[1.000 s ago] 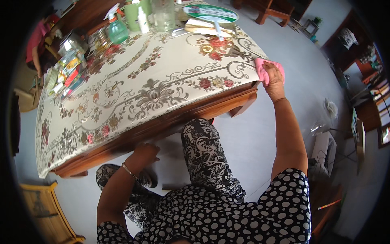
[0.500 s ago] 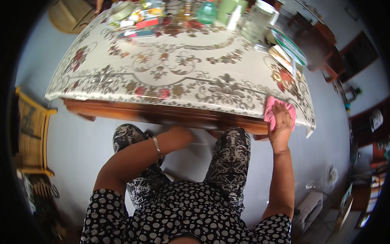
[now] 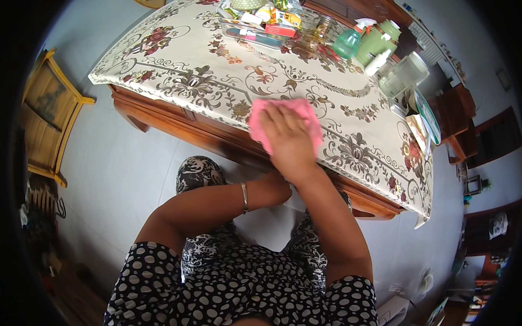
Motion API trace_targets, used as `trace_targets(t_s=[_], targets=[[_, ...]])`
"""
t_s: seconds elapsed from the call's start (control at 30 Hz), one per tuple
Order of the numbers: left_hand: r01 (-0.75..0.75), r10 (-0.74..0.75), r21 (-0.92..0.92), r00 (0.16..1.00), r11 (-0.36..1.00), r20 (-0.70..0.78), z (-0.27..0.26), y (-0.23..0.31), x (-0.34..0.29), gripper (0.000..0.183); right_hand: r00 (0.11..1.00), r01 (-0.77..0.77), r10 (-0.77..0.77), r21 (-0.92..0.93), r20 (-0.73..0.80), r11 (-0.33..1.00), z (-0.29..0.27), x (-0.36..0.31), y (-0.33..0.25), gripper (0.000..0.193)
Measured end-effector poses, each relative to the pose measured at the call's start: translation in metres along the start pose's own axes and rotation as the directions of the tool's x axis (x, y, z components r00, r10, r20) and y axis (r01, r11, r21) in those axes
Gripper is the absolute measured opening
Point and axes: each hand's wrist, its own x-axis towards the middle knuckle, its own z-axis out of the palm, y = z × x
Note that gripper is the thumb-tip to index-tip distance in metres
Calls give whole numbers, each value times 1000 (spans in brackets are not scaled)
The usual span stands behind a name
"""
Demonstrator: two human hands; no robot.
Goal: The person wipes a floral-patterned tablecloth with a pink cloth, moving items like a green bottle, a metal container, and a glass pitcher aside to reach the surface. They repeatedly wipe different sections of the tablecloth, occasionally lifting and repositioning objects to clean underneath.
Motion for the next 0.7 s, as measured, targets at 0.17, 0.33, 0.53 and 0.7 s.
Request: trace_targets(t_s=[0.17, 0.33, 0.53, 0.7], targets=[[1, -16, -155, 995, 988, -99, 6, -7, 5, 17, 993, 95, -93, -20, 66, 995, 40, 81, -46, 79], [45, -78, 225, 987, 973, 139, 17, -18, 3, 18, 999, 37, -38, 224, -1, 974, 67, 127, -67, 69], [-44, -77, 385, 953, 922, 293, 10, -24, 4, 20, 947, 152, -92, 178, -306, 972, 68, 94, -54, 35], [-151, 25, 399, 952, 904, 305, 6, -23, 13, 22, 968, 95, -71, 90, -240, 991, 25, 12, -11, 41]])
